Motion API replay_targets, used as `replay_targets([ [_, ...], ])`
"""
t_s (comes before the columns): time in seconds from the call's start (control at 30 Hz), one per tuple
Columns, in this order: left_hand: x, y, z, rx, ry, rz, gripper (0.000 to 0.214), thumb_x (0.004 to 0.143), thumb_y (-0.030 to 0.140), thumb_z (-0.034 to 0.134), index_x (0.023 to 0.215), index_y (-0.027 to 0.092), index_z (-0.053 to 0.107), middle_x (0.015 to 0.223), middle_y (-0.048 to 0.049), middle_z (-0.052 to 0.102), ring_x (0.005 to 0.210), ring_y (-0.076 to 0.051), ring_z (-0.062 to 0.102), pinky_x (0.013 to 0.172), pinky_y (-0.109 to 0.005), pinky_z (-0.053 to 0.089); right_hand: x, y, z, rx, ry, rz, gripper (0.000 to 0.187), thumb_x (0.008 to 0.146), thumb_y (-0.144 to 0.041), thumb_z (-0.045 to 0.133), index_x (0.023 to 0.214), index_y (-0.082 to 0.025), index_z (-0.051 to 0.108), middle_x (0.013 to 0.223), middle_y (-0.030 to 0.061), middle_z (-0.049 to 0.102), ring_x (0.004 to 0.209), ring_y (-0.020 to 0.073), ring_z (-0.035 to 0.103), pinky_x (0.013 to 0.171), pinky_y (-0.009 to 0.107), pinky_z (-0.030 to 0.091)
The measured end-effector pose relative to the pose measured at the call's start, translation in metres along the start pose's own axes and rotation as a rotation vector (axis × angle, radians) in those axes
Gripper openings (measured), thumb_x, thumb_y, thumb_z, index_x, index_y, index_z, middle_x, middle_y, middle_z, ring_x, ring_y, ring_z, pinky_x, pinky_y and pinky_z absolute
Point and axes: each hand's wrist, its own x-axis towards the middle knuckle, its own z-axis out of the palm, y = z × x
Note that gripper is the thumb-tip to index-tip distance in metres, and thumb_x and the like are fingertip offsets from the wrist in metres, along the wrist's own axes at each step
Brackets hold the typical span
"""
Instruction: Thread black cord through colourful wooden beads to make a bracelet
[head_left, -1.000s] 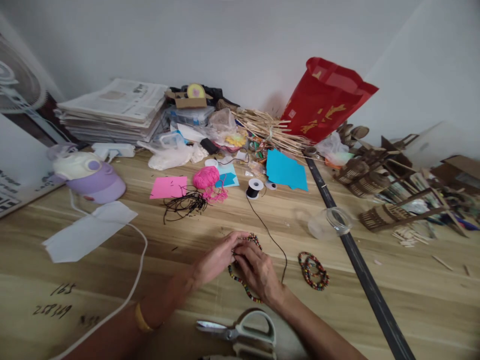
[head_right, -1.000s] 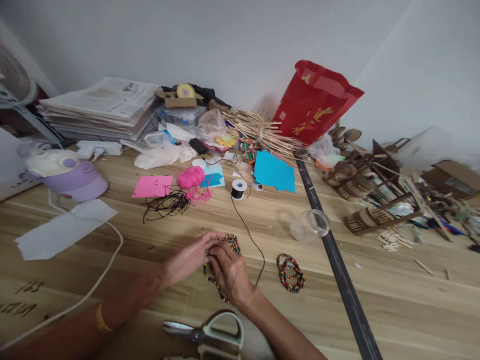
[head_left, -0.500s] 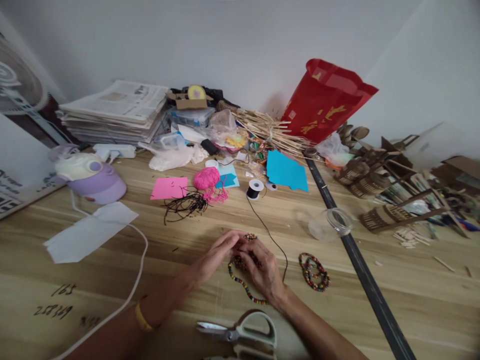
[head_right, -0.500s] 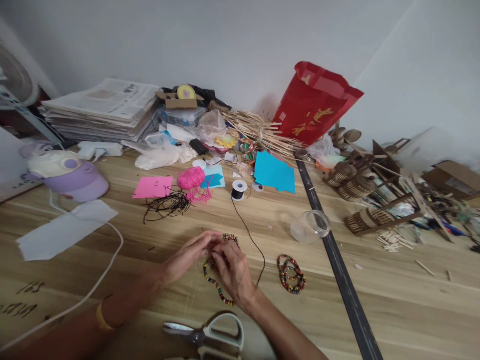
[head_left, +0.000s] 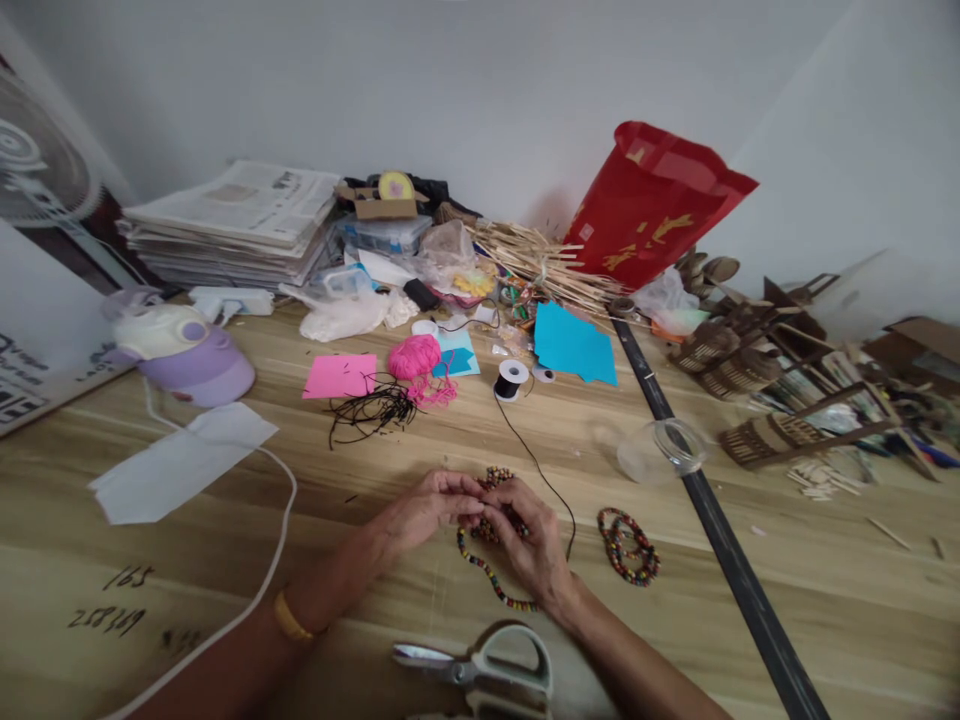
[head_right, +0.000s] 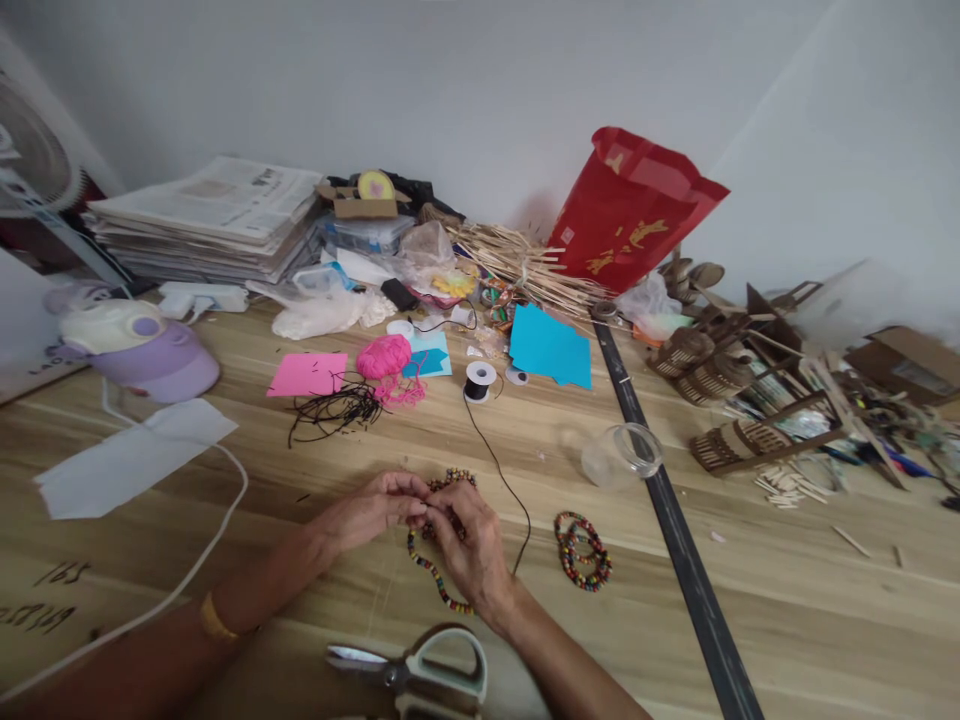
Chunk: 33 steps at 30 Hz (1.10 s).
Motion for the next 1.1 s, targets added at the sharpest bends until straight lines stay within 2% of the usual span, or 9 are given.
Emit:
replay_targets([
  [0.23,0.001,0.002,-0.001,-0.013,-0.038,-0.048,0.030,0.049,0.025,0.087,0.066,0.010,0.068,0.056,-0.0009,0.065,0.050,-0.008,0.055,0.051,-0.019,0.038,-0.001,0.001,-0.001,0.061,-0.066,0.026,0.013,0.092,-0.024,0.055,0.088,-0.019,0.067,0.076,0.0041,0.064,0.073,0.0167,0.059,0.065,0.027,0.046],
  [0.37,0.000,0.005,-0.001,-0.019,-0.057,-0.104,0.032,0.046,0.025,0.089,0.065,0.010,0.068,0.053,0.0001,0.064,0.047,-0.007,0.054,0.049,-0.019,0.037,0.000,-0.002,-0.002,0.114,-0.060,0.037,0.012,0.090,-0.025,0.059,0.085,-0.019,0.067,0.074,0.0034,0.063,0.069,0.0153,0.056,0.062,0.026,0.044],
  [0.53,0.000,0.004,-0.003,-0.038,-0.104,-0.116,0.031,0.047,0.026,0.088,0.063,0.010,0.068,0.051,0.0001,0.063,0.046,-0.008,0.055,0.046,-0.018,0.036,0.000,-0.004,0.000,0.219,-0.083,0.149,0.013,0.089,-0.027,0.060,0.082,-0.019,0.068,0.074,0.0026,0.061,0.063,0.0128,0.055,0.057,0.024,0.043],
  [0.67,0.000,0.002,-0.004,-0.059,-0.116,-0.113,0.028,0.049,0.024,0.087,0.064,0.011,0.067,0.054,0.0000,0.065,0.047,-0.009,0.056,0.048,-0.019,0.037,-0.002,-0.005,0.004,0.381,-0.060,0.267,0.013,0.086,-0.032,0.063,0.089,-0.019,0.064,0.069,0.0001,0.060,0.053,0.0102,0.052,0.050,0.021,0.043],
  [0.83,-0.002,0.007,-0.003,-0.066,-0.128,-0.033,0.027,0.053,0.026,0.086,0.065,0.012,0.066,0.057,-0.0002,0.064,0.052,-0.009,0.056,0.054,-0.020,0.040,-0.001,-0.006,0.005,0.485,0.020,0.400,0.021,0.079,-0.036,0.070,0.081,-0.018,0.059,0.056,-0.0041,0.054,0.046,0.0077,0.046,0.044,0.018,0.039],
  [1.1,-0.004,0.018,-0.001,0.081,-0.027,0.141,0.018,0.057,0.019,0.080,0.065,0.012,0.065,0.060,0.0015,0.062,0.055,-0.008,0.052,0.056,-0.020,0.038,0.004,-0.006,0.001,0.533,0.028,0.550,0.034,0.074,-0.047,0.071,0.074,-0.016,0.058,0.048,-0.0052,0.050,0.039,0.0060,0.042,0.039,0.017,0.036],
])
